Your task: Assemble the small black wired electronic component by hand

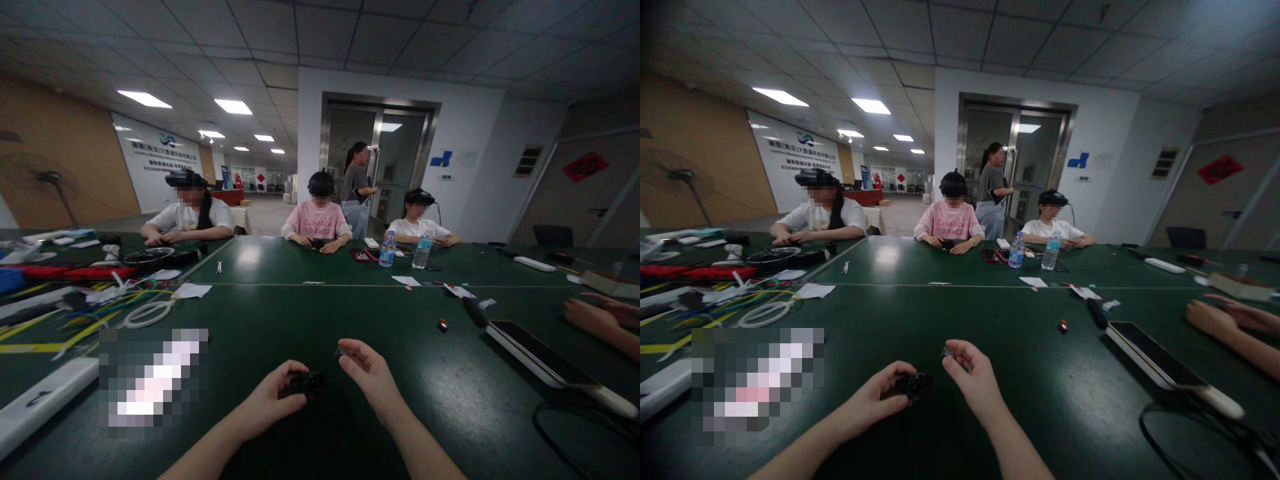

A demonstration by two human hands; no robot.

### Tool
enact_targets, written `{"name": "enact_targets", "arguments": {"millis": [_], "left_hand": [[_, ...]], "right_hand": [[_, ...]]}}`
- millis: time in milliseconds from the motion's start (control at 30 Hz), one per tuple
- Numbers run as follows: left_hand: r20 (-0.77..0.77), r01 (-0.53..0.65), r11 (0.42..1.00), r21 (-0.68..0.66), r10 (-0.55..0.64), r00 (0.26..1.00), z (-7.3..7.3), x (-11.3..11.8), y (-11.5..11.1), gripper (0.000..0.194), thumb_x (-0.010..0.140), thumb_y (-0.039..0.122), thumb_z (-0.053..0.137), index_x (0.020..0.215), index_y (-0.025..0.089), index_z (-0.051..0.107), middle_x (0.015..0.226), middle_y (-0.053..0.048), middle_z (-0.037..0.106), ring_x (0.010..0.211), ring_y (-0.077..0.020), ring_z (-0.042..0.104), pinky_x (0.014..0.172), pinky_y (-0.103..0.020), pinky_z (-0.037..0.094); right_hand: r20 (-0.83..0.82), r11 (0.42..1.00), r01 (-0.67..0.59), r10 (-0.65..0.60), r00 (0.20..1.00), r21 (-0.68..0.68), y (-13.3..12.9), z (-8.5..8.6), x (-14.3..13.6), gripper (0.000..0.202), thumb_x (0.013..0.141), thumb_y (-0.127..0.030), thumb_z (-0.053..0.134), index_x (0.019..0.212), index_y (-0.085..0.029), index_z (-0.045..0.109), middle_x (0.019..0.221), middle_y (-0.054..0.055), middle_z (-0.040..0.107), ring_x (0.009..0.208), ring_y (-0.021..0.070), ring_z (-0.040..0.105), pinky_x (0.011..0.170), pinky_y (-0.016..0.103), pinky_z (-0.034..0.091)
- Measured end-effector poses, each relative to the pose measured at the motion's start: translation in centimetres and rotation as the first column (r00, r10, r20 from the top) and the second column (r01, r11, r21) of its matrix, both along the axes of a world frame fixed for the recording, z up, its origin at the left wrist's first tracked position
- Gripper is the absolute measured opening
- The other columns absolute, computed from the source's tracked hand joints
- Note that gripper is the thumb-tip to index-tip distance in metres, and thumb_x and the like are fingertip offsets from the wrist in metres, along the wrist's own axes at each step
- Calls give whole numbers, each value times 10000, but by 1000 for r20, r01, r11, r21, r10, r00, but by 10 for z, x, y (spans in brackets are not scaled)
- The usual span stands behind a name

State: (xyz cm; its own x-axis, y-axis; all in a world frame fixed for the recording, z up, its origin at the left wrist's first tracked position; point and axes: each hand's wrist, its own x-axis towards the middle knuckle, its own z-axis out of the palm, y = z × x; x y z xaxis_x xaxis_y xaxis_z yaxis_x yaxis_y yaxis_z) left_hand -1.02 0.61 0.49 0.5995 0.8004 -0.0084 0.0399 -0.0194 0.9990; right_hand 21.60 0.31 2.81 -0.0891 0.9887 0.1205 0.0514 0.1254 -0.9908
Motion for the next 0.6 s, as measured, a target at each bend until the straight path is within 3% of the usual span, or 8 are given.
{"name": "enact_targets", "arguments": {"millis": [600], "left_hand": [[23, -9, 1000, -21, 10, 1000, -1, -1, 0, 369, 752, 266, 659, 1058, 230, 457, 1004, -20, 581, 910, -187, 557, 774, -322, 411]], "right_hand": [[0, 997, 78, -78, 997, 20, 4, 1, 14, 352, 702, -454, 649, 956, -212, 617, 933, 47, 626, 935, 219, 568, 831, 367, 455]]}}
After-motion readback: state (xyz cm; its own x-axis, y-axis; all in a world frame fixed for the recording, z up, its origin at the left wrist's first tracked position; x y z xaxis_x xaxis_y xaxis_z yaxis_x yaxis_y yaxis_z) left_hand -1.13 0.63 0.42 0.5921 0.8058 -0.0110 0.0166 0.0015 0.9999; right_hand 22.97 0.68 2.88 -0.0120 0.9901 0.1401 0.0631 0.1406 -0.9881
